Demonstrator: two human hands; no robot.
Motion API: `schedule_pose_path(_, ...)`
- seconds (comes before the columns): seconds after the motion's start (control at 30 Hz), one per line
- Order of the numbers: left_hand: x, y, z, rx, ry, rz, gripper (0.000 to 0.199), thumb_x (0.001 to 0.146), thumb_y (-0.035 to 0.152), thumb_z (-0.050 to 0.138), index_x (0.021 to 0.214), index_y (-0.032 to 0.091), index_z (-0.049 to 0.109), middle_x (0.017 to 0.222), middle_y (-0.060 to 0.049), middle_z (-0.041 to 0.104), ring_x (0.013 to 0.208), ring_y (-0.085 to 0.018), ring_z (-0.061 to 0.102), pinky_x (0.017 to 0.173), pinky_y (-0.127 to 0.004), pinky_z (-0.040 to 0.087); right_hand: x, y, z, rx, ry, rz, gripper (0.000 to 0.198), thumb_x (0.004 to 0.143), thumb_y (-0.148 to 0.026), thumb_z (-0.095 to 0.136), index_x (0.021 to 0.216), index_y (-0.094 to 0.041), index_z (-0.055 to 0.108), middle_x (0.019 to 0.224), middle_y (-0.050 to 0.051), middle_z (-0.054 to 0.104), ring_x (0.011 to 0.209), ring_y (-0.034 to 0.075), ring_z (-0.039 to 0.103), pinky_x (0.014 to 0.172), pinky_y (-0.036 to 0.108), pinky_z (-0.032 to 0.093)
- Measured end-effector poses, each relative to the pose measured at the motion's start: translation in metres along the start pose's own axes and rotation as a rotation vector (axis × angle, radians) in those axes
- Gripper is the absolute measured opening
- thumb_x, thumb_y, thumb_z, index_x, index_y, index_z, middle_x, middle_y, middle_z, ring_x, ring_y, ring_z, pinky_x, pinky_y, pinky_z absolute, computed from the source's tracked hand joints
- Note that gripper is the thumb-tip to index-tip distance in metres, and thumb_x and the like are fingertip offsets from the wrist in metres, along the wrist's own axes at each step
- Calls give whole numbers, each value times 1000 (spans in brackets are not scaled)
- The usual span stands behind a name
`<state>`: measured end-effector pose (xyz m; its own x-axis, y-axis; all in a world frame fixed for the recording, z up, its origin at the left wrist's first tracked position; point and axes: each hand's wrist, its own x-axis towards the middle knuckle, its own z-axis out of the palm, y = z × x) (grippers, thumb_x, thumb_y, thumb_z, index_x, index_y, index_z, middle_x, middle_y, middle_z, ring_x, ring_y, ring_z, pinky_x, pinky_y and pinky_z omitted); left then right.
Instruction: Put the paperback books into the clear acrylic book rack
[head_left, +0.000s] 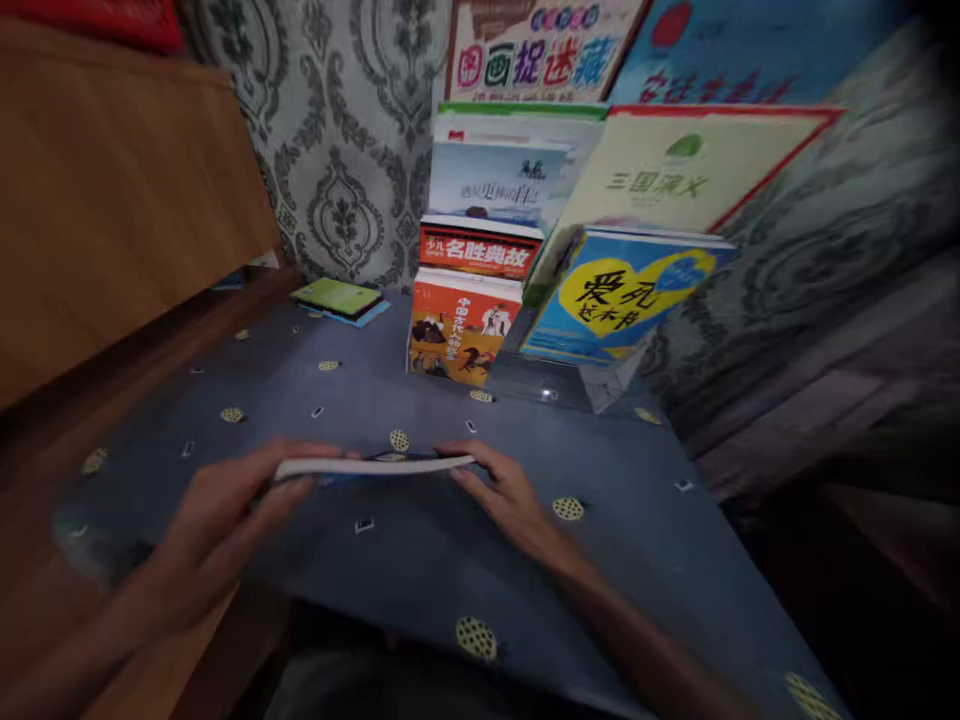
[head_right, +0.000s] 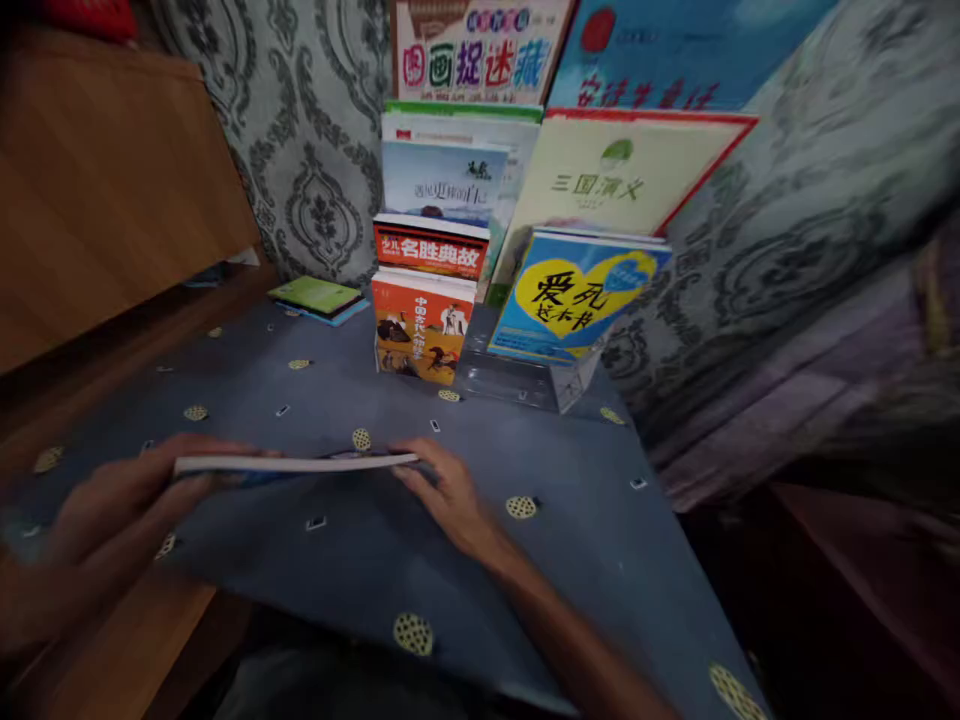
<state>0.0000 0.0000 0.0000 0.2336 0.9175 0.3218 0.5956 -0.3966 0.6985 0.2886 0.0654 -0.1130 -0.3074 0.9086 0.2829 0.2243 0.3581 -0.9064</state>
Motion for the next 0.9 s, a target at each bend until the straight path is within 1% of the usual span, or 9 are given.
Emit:
schedule_pose_path(0.1, 32, -4, 2, -254, 79, -194, 34, 89, 55, 62, 99, 26, 75, 77, 2, 69, 69, -14, 65, 61, -21, 50, 8, -14, -8, 68, 78, -6, 26, 89, -45, 66, 79, -21, 67, 74, -1, 62, 70, 14, 60, 65, 24, 48)
schedule_pose_path(0.23, 70, -34, 19, -671, 59, -422, 52, 70, 59, 78, 101, 18, 69, 69, 2, 66, 61, -15, 61, 60, -25, 52, 16, -14, -10, 226, 69, 100, 36, 85, -56, 68, 82, -20, 63, 65, -4, 57, 55, 11, 55, 51, 22, 47)
schedule_pose_path(0.3, 82, -61, 33, -707, 85, -460, 59, 64, 55, 82, 105, 17, 65, 73, 0, 68, 63, -15, 62, 63, -27, 53, 19, -1, -7, 262, 31, 188, 41, 81, -60, 69, 83, -20, 62, 61, -4, 57, 51, 11, 55, 48, 22, 48)
schedule_pose_path(0.37, 87, -90, 48, -598, 90, -475, 61, 65, 55, 78, 110, 17, 62, 75, -1, 68, 65, -19, 65, 64, -32, 54, 22, 18, -2, 256, 12, 271, 47, 76, -65, 70, 78, -20, 59, 56, -5, 56, 45, 11, 54, 44, 22, 46)
schedule_pose_path(0.43, 84, -111, 64, -303, 141, -398, 54, 74, 51, 71, 114, 17, 61, 94, -8, 72, 87, -26, 70, 80, -41, 57, 24, 38, 1, 203, 3, 345, 50, 72, -68, 69, 74, -20, 56, 52, -5, 56, 40, 10, 53, 39, 22, 44)
schedule_pose_path(0.53, 66, -112, 96, 74, 115, -156, 46, 90, 43, 55, 129, 19, 56, 132, -14, 66, 127, -31, 60, 110, -51, 44, 27, 56, 3, 135, -8, 391, 49, 72, -67, 67, 76, -20, 55, 51, -6, 57, 36, 10, 52, 36, 22, 42)
schedule_pose_path(0.7, 37, -65, 155, 187, -249, 269, 58, 100, 41, 44, 154, 22, 32, 157, -13, 46, 147, -25, 41, 120, -46, 40, 28, 53, 0, 97, -44, 383, 46, 75, -66, 66, 77, -21, 54, 52, -6, 59, 37, 12, 56, 37, 23, 44)
schedule_pose_path(0.8, 39, -60, 173, 280, -296, 284, 63, 102, 47, 39, 157, 18, 27, 159, -16, 42, 150, -27, 35, 121, -45, 38, 27, 47, -2, 70, -50, 379, 46, 75, -65, 67, 75, -21, 54, 51, -5, 59, 37, 13, 56, 38, 24, 44)
schedule_pose_path(0.9, 48, -83, 167, 390, -284, 216, 66, 101, 53, 39, 153, 12, 32, 158, -21, 41, 151, -30, 33, 123, -49, 34, 26, 45, -2, 65, -63, 394, 46, 75, -65, 67, 74, -21, 53, 49, -5, 58, 37, 12, 55, 38, 23, 42)
